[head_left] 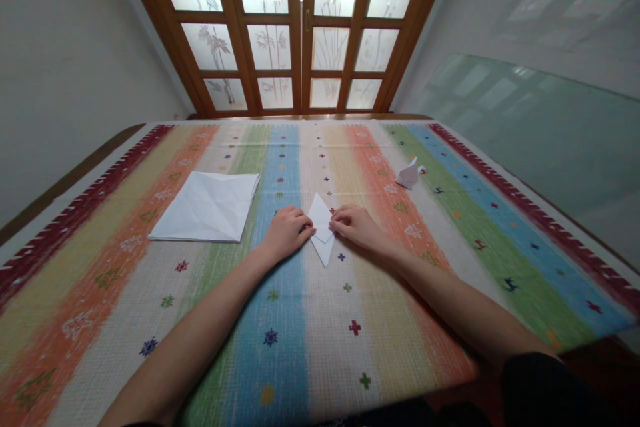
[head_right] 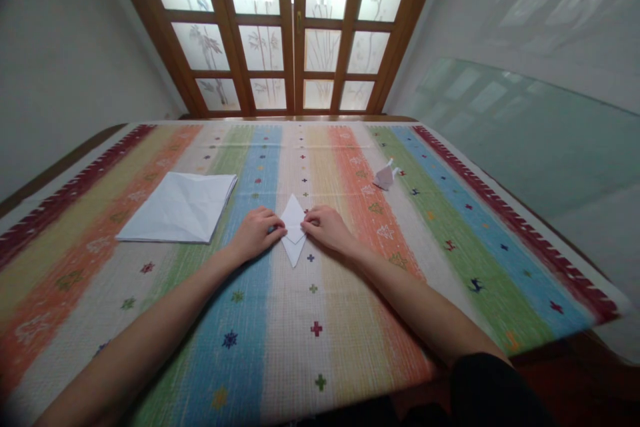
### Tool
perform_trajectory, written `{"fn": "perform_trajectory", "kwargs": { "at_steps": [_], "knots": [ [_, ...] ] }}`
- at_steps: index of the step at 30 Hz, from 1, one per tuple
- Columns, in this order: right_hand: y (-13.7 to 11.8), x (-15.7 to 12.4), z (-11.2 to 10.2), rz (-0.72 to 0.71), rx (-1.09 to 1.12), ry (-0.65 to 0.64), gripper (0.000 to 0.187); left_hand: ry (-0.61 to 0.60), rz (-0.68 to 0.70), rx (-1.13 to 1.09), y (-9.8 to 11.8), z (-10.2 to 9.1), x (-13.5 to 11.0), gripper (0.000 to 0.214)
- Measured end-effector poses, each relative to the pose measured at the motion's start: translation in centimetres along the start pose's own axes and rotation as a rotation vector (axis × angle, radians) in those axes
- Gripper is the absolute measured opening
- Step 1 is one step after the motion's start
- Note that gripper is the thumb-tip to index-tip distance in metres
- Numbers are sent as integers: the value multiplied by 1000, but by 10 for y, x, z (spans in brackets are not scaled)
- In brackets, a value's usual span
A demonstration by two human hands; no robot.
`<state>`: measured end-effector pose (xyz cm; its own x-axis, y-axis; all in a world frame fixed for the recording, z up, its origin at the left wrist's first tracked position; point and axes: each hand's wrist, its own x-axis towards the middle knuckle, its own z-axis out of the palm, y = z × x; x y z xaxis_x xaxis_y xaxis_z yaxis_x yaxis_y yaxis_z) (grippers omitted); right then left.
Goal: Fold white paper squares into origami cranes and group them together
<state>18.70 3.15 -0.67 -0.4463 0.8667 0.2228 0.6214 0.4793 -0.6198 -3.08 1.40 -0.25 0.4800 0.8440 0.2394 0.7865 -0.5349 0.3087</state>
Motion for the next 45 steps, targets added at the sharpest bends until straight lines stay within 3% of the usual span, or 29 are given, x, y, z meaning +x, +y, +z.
{"fn": "perform_trajectory", "kwargs": {
  "at_steps": [2, 4, 6, 9, 19, 22, 29, 36, 45],
  "knots": [
    [-2, 3, 4, 92, -14, 72, 10, 17, -91, -5, 2, 1, 4, 15],
    [-2, 5, 8, 147, -14, 113, 27, 42, -176, -39, 1, 3, 7, 20],
    [0, 6, 11, 165, 24, 109, 37, 58, -243, -107, -1, 5, 9, 35],
    [2, 6, 13, 173, 91, 88, 36, 62, -286, -199, -6, 7, 10, 41],
    [-2, -1, 11, 115, -17, 156, 19, 62, -212, -258, -11, 8, 8, 3],
    [-1, -3, 11, 72, -33, 150, 7, 31, -187, -260, -13, 7, 7, 8],
    [4, 0, 11, 48, -49, 185, 10, 2, -155, -255, -17, 3, 10, 11],
    [11, -1, 13, -139, -252, 163, 11, -34, -130, -216, -21, 0, 15, 16],
    [16, -7, 6, -515, -466, 65, 21, -33, 195, 1, -32, 5, 11, 21]
  ]
}}
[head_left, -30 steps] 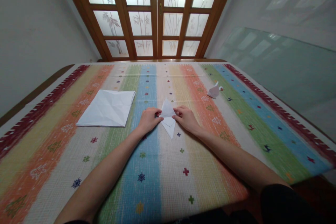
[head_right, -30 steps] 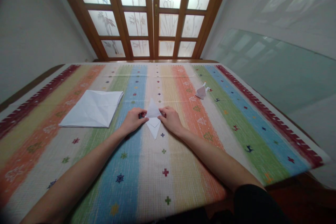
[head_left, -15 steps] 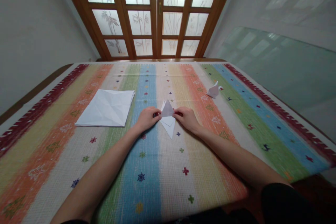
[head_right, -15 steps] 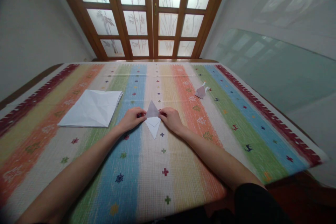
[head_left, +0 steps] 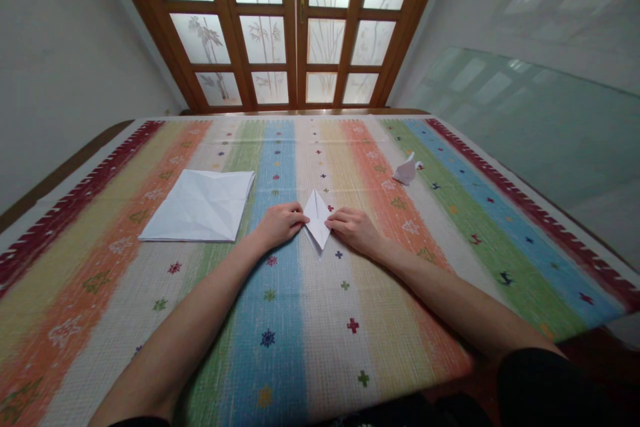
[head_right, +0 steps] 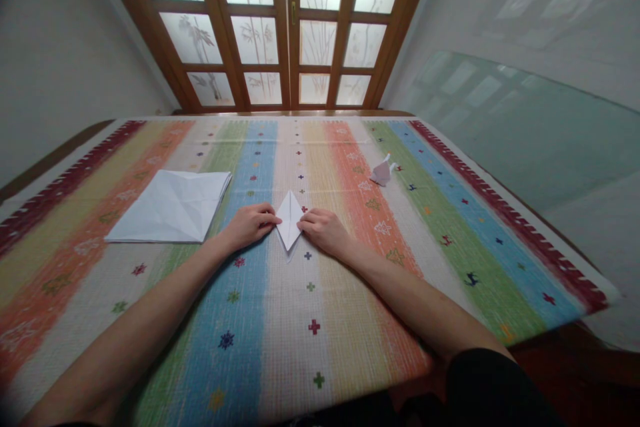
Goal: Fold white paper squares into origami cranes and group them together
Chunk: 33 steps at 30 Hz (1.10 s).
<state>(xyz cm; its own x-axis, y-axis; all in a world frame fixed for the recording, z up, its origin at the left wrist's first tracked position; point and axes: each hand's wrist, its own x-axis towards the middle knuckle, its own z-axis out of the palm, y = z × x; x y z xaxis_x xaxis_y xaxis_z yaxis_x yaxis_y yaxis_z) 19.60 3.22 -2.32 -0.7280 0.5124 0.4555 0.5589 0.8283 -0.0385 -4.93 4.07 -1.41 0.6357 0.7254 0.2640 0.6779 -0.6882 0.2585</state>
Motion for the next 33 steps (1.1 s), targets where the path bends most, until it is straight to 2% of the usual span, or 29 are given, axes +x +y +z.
{"fn": "perform_trajectory", "kwargs": {
  "at_steps": [4, 10, 13, 17, 19, 21, 25, 29, 33],
  "knots": [
    [2, -1, -2, -58, -36, -9, 23, -11, 114, 138, 2, -2, -1, 21],
    [4, -2, -2, -125, -124, -49, 23, -47, 197, 288, 7, -7, -3, 22],
    [5, -3, -2, -142, -136, -57, 23, -80, 189, 340, 15, -11, -4, 22],
    [1, -6, -4, -115, -120, -97, 24, -118, 88, 374, 42, -10, -4, 23],
    [-3, -8, -7, -85, -99, -115, 25, -104, 32, 345, 58, -2, -4, 32],
    [-7, -10, -10, -56, -64, -124, 27, -110, -59, 303, 69, 9, -4, 50],
    [-10, -16, -18, 4, 3, -146, 34, -202, -116, 199, 71, 25, -8, 67],
    [-4, -24, -24, 61, 48, -188, 39, -189, -110, 133, 62, 23, -13, 83],
    [1, -29, -24, 65, 95, -163, 38, -246, -119, 127, 63, 16, -15, 97]
  ]
}}
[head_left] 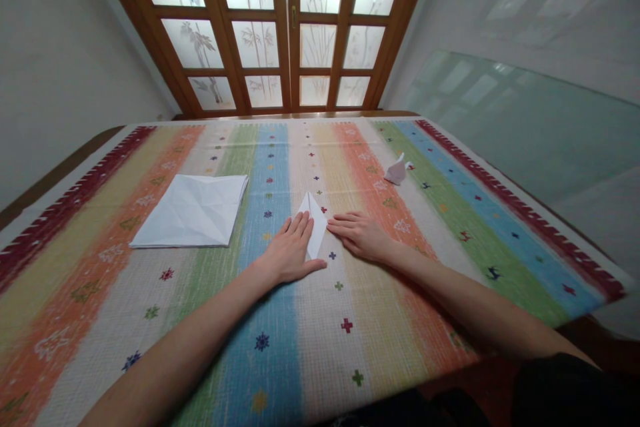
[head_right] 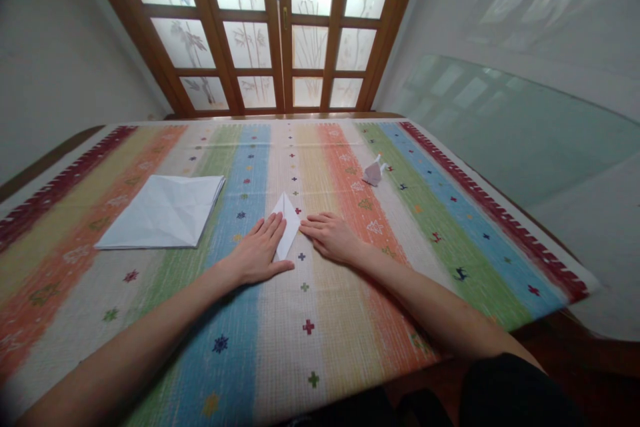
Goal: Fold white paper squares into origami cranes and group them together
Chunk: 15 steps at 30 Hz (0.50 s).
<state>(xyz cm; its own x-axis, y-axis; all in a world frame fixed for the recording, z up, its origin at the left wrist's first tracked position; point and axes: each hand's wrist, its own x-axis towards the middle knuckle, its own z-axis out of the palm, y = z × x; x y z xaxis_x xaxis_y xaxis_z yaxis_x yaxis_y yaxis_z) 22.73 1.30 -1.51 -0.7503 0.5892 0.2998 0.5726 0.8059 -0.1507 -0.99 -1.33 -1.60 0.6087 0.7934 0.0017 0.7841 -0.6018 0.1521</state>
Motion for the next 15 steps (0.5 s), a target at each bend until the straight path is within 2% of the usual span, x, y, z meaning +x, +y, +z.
{"fn": "perform_trajectory", "kwargs": {
  "at_steps": [3, 6, 9, 12, 15],
  "knots": [
    [3, 5, 4, 4, 7, 94, 35, -21, -13, 4, 2, -3, -1, 89],
    [6, 16, 6, -33, -39, 173, 31, -28, 53, -15, -3, -6, -2, 77],
    [7, 27, 5, -123, -67, 136, 23, -22, 168, -54, -14, -11, -4, 67],
    [3, 33, 4, -176, -55, 69, 19, 73, 205, -81, -26, -15, -7, 58],
    [-7, 34, 7, -136, -43, 87, 21, 214, 152, -102, -32, -15, -11, 42]
  ]
}}
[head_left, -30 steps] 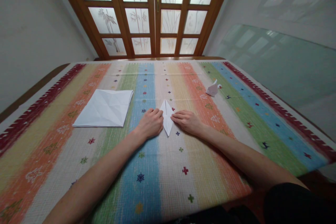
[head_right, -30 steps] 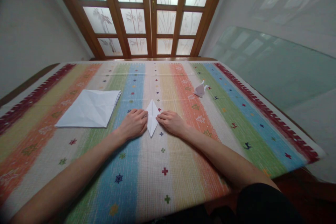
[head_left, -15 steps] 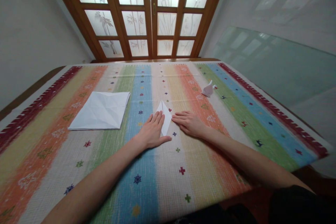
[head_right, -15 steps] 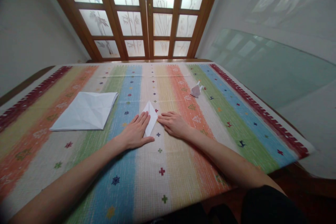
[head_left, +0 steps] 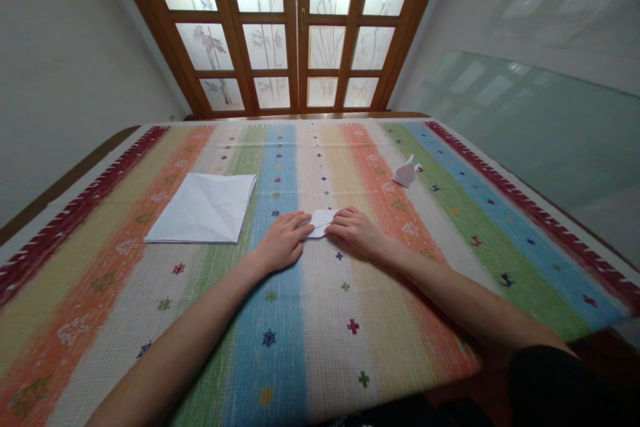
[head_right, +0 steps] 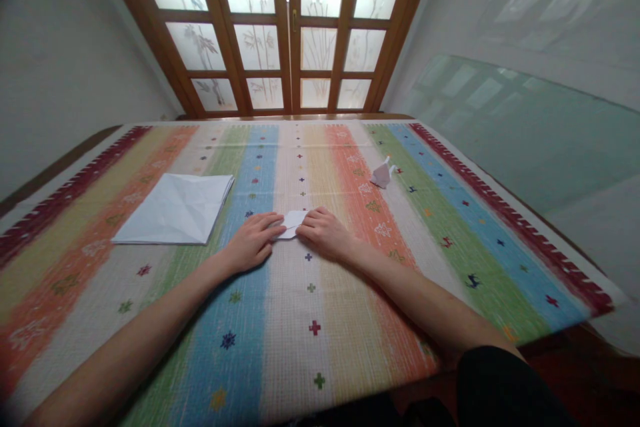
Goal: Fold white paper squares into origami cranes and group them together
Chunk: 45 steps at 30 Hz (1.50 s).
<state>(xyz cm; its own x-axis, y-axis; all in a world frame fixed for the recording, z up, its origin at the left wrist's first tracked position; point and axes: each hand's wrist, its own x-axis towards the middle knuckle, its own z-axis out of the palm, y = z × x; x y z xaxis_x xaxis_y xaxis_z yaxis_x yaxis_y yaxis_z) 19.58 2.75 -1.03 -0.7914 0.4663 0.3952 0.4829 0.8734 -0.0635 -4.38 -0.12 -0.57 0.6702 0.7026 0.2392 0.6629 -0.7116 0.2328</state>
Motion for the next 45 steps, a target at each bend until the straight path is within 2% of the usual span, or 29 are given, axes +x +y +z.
{"fn": "perform_trajectory", "kwargs": {
  "at_steps": [4, 10, 17, 20, 22, 25, 29, 32, 36, 39, 41, 43, 45],
  "knots": [
    [-14, 2, 6, 141, 123, 52, 18, 88, -56, -67, 0, 2, -1, 16],
    [-21, 3, 5, 446, 308, 72, 15, 98, -152, -143, -2, 8, 3, 17],
    [-23, -3, 3, 538, 331, 114, 16, 102, -282, -147, 2, 9, 10, 21],
    [-22, -4, 4, 585, 314, 139, 17, 90, -290, -151, 3, 7, 11, 18],
    [-20, -5, 4, 575, 313, 141, 16, 80, -267, -173, 3, 5, 9, 16],
    [-20, -9, 4, 471, 294, 133, 10, 73, -216, -181, 4, 2, 6, 17],
    [-25, -13, 4, 306, 117, 163, 13, 101, -169, -53, 11, 3, 4, 23],
    [-35, -12, 3, 260, 17, 167, 17, 124, -90, 54, 19, 7, 5, 21],
    [-44, -8, -1, 266, 149, 160, 18, 113, 7, 86, 18, 11, 4, 18],
    [-36, -8, -4, 414, 339, 250, 15, 125, 6, 30, 9, 12, 0, 17],
    [-26, -10, -4, 466, 397, 294, 25, 154, -16, -58, 2, 13, -2, 22],
    [-16, -12, -3, 399, 399, 239, 35, 192, -42, -162, -5, 15, -1, 26],
    [-10, -14, -1, 276, 362, 158, 37, 221, -50, -248, -11, 18, 1, 28]
  ]
}}
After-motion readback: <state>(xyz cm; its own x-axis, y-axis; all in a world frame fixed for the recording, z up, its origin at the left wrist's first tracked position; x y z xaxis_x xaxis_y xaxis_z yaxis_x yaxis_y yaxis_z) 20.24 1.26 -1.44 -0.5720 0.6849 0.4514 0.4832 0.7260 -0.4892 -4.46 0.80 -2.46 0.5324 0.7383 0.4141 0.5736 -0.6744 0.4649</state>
